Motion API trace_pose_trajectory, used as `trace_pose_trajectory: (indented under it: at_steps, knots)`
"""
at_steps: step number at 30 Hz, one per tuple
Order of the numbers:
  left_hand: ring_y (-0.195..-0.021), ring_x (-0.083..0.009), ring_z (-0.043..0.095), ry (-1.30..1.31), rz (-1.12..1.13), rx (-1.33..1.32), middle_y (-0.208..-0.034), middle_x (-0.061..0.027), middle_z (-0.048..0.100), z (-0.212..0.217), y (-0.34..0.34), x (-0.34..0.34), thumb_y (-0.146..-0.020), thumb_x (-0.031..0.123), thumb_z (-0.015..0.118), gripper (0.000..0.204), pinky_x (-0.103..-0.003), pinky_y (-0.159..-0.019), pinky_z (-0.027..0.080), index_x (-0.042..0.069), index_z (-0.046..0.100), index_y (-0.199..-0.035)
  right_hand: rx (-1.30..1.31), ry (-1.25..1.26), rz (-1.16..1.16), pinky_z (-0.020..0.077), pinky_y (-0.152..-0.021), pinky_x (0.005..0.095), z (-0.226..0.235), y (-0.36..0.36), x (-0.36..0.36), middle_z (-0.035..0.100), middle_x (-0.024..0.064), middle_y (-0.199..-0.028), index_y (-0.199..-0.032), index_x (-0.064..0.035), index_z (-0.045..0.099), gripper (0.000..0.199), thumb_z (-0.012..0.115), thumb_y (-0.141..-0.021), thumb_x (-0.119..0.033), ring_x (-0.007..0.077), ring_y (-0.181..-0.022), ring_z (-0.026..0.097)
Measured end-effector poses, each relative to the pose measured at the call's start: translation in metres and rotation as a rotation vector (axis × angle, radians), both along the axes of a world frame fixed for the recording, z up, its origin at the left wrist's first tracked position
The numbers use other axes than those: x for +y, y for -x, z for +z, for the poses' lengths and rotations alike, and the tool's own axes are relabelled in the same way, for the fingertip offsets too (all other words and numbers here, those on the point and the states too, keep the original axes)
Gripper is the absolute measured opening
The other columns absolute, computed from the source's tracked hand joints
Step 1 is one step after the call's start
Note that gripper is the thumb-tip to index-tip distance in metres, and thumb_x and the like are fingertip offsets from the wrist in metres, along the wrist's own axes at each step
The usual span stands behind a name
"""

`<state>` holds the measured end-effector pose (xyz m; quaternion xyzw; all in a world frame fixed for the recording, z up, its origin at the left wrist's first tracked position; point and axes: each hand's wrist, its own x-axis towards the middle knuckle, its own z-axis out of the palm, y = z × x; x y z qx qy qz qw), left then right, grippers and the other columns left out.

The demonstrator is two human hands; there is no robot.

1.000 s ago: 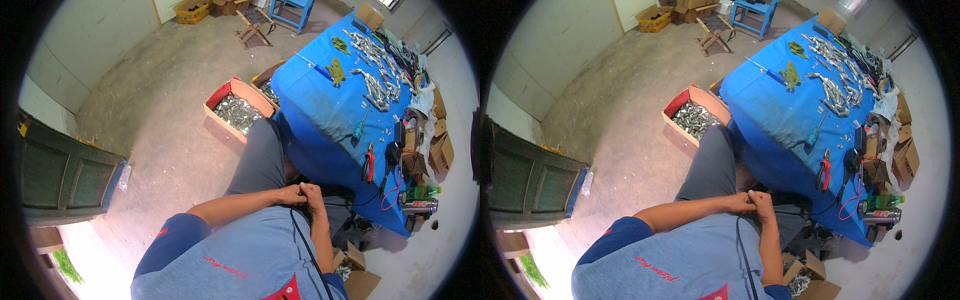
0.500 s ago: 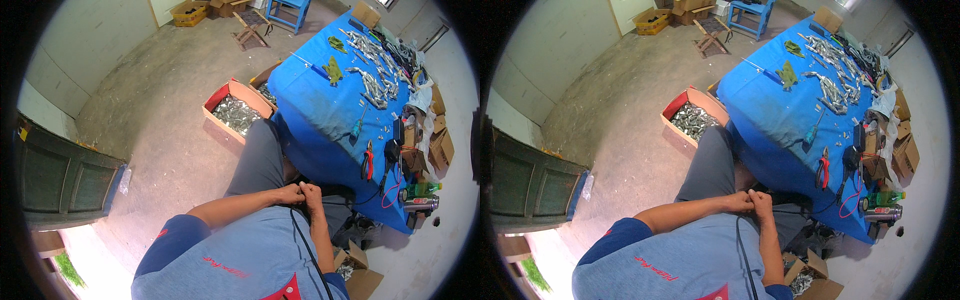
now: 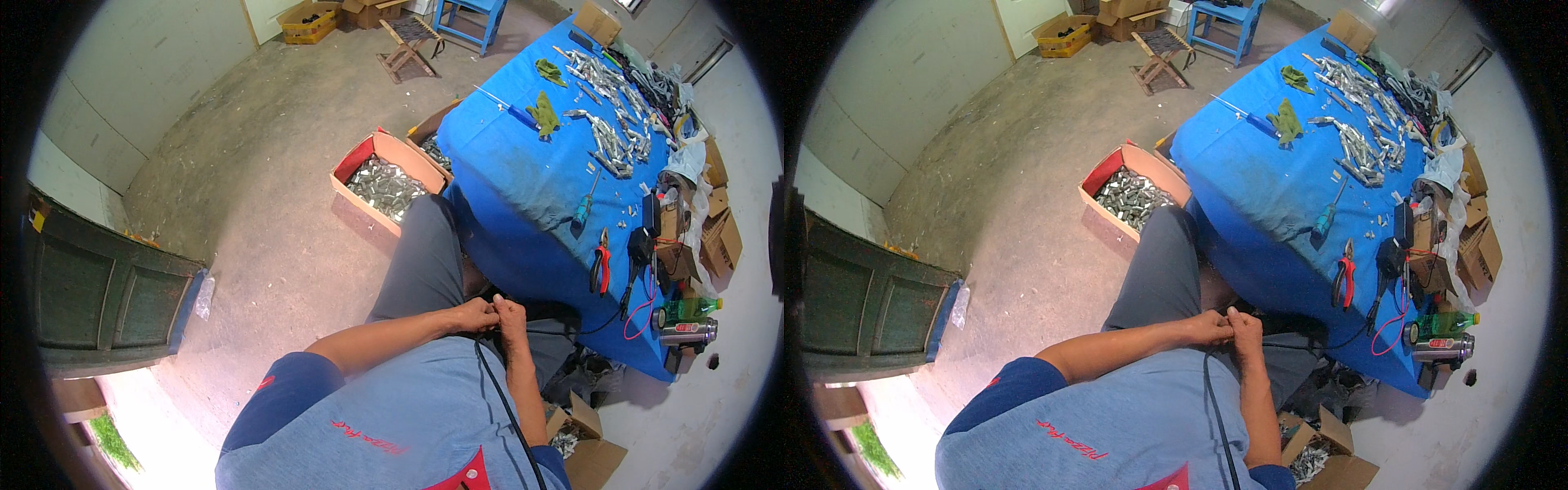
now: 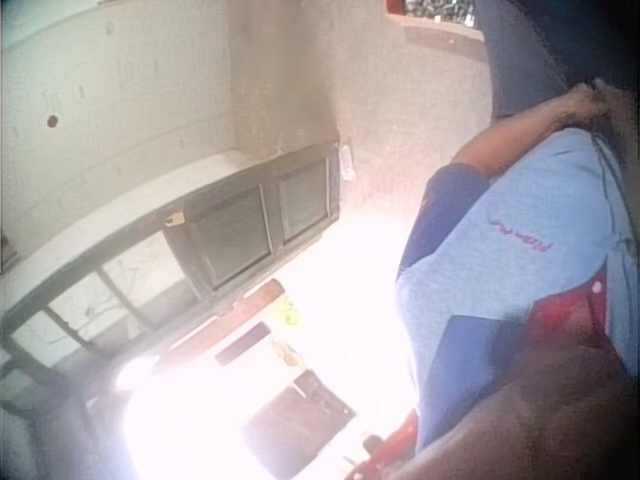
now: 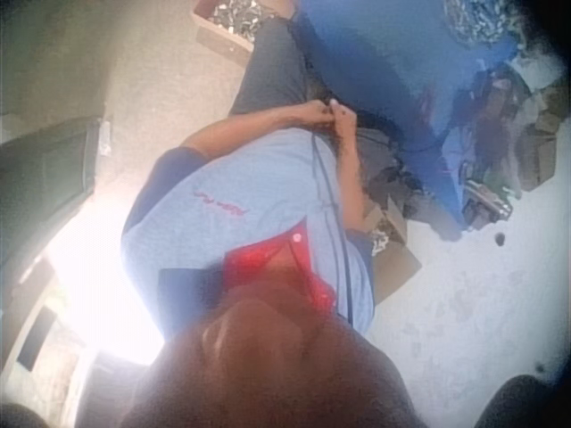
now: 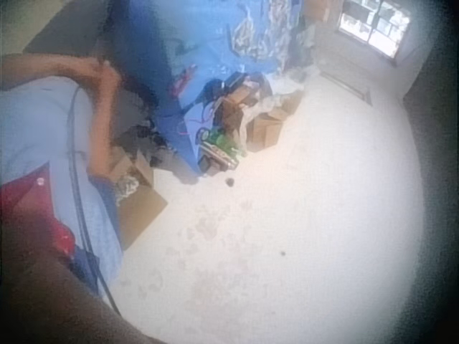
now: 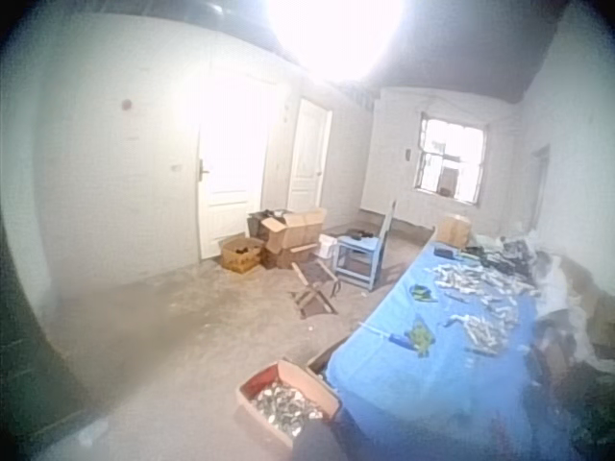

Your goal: The person uses a screwdriver and pliers to disassemble a small metal component on a work table, removing internal parts and putting them into a box.

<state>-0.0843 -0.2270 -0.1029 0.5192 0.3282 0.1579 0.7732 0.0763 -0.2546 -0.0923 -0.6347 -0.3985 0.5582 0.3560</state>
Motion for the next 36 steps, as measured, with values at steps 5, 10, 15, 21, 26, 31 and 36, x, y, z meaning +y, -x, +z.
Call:
trace_pose_trajectory:
  at_steps: [5,10,15,21,26,31,36]
  knots:
    - [-0.064,-0.0128,0.053,-0.065,-0.022,0.058,-0.070,-0.0038,0.059,0.013,0.005,0.000,-0.097,0.031,0.058,0.035,-0.029,-0.057,0.042,0.001,0.064,-0.080,0.057,0.004,0.045,0.0438,-0.055,0.0268,-0.002,-0.004,-0.002,0.063,0.0022,-0.069,-0.079,-0.0018,0.070,0.035,0.064,-0.097,-0.031,0.0110,-0.059,0.056]
    - [-0.064,-0.0132,0.053,-0.063,-0.009,0.043,-0.070,-0.0041,0.059,0.009,0.005,-0.002,-0.096,0.031,0.058,0.034,-0.030,-0.058,0.043,0.001,0.064,-0.079,0.173,0.042,0.021,0.0439,-0.057,0.0261,0.006,0.002,-0.005,0.064,0.0022,-0.071,-0.080,-0.0023,0.070,0.033,0.066,-0.095,-0.032,0.0105,-0.062,0.056]
    - [-0.065,-0.0133,0.052,-0.065,-0.046,0.060,-0.071,-0.0028,0.059,0.005,0.001,0.000,-0.096,0.033,0.058,0.037,-0.030,-0.059,0.043,0.001,0.065,-0.079,0.114,0.015,-0.011,0.0450,-0.060,0.0262,-0.017,-0.010,-0.004,0.064,0.0015,-0.074,-0.081,-0.0023,0.070,0.030,0.068,-0.093,-0.029,0.0102,-0.066,0.057]
    - [-0.064,-0.0121,0.049,-0.056,0.031,0.061,-0.074,-0.0003,0.058,-0.021,-0.004,-0.002,-0.098,0.037,0.056,0.039,-0.030,-0.056,0.039,0.003,0.066,-0.082,-0.250,-0.072,0.049,0.0467,-0.057,0.0307,-0.005,-0.002,0.002,0.062,0.0032,-0.062,-0.072,0.0015,0.069,0.036,0.068,-0.091,-0.029,0.0105,-0.060,0.057]
    - [-0.062,-0.0100,0.044,0.109,0.022,0.058,-0.072,0.0013,0.054,0.016,0.001,0.008,-0.099,0.039,0.055,0.040,-0.028,-0.053,0.033,0.003,0.066,-0.083,-0.103,-0.285,-0.218,0.0462,-0.061,0.0266,0.058,0.000,0.006,0.064,0.0036,-0.069,-0.071,0.0007,0.066,0.030,0.063,-0.095,-0.018,0.0098,-0.065,0.057]
    - [-0.052,-0.0073,0.040,0.142,0.082,0.092,-0.063,0.0023,0.051,0.006,0.008,0.001,-0.101,0.043,0.055,0.041,-0.026,-0.047,0.026,0.008,0.063,-0.080,0.178,-0.549,0.161,0.0506,-0.077,0.0305,0.281,0.029,-0.021,0.068,0.0113,-0.087,-0.087,0.0030,0.067,0.019,0.052,-0.093,-0.008,0.0157,-0.082,0.063]
    - [-0.053,-0.0074,0.037,0.224,0.151,0.051,-0.069,0.0013,0.052,0.002,0.015,0.000,-0.101,0.040,0.055,0.039,-0.025,-0.048,0.026,0.008,0.061,-0.079,-0.045,-0.981,1.002,0.0574,-0.066,0.0366,0.384,0.025,-0.021,0.070,0.0191,-0.095,-0.095,-0.0039,0.071,0.018,0.061,-0.091,-0.018,0.0290,-0.073,0.069]
